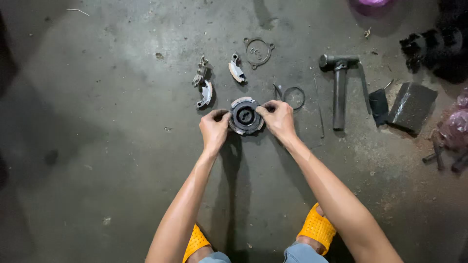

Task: The person disassembles a mechanical part on the floor, then walks to a grinding machine to smooth a metal ring. After grinding, the person returns to the floor and reassembles the parts.

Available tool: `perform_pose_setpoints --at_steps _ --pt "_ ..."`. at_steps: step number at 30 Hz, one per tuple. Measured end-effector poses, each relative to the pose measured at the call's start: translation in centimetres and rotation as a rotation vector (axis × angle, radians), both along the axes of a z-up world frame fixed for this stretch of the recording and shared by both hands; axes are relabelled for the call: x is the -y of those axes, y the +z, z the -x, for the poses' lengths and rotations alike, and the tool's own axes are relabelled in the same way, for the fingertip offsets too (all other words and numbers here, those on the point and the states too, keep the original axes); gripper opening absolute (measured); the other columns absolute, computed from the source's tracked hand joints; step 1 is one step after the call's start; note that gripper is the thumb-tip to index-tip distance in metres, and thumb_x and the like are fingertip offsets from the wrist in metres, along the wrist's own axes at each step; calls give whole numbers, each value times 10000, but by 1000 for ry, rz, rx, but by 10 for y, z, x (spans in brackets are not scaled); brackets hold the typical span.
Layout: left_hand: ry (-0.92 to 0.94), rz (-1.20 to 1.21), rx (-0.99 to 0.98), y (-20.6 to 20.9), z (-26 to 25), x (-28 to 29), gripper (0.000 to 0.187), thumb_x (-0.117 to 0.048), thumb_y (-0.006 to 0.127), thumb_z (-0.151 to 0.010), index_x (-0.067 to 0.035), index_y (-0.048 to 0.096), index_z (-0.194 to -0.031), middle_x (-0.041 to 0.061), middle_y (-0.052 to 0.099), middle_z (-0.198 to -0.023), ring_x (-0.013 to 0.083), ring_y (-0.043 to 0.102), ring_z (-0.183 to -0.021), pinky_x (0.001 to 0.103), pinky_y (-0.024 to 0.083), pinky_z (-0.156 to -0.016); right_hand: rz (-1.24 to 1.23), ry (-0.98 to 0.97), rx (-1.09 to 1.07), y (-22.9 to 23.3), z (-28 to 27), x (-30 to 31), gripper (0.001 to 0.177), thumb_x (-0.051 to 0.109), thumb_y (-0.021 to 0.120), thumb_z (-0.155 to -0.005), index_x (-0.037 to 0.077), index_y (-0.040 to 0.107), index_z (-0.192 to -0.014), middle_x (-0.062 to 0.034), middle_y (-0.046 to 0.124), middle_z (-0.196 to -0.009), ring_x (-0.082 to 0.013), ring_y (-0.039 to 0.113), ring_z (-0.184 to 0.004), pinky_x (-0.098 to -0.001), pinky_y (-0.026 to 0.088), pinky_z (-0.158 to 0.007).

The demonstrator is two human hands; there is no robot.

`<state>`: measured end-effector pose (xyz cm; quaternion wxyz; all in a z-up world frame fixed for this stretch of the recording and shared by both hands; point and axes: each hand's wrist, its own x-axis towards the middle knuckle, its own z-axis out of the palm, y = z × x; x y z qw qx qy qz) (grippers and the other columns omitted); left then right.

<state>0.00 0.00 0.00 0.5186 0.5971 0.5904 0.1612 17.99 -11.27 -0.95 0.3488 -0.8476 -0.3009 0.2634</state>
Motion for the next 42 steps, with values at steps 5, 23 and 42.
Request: perform_pose_setpoints --at_steps 5,23,42 --pt "-19 -25 -46 -5 -2 -1 141 -214 795 -801 -167 823 -931 102 788 -861 318 761 -902 417 584 -764 84 -63 -63 17 8 -3 240 350 809 -824 115 804 -869 -111 756 -779 -311 755 -828 -425 572 -722" --pt "-132 -156 -80 -21 -4 -1 211 -217 837 -788 -63 771 -916 162 761 -855 375 741 -883 487 568 -737 -61 -38 -7 16 13 14 153 192 833 -829 56 793 -887 -171 764 -799 -330 760 -794 -442 582 -652" --pt "-171 -37 -75 6 -12 -8 301 -256 848 -798 10 747 -896 233 753 -831 435 745 -877 495 566 -734 -70 -120 -477 54 -14 45 527 364 841 -805 18 721 -1183 -146 662 -770 -205 599 -595 -387 500 -553"
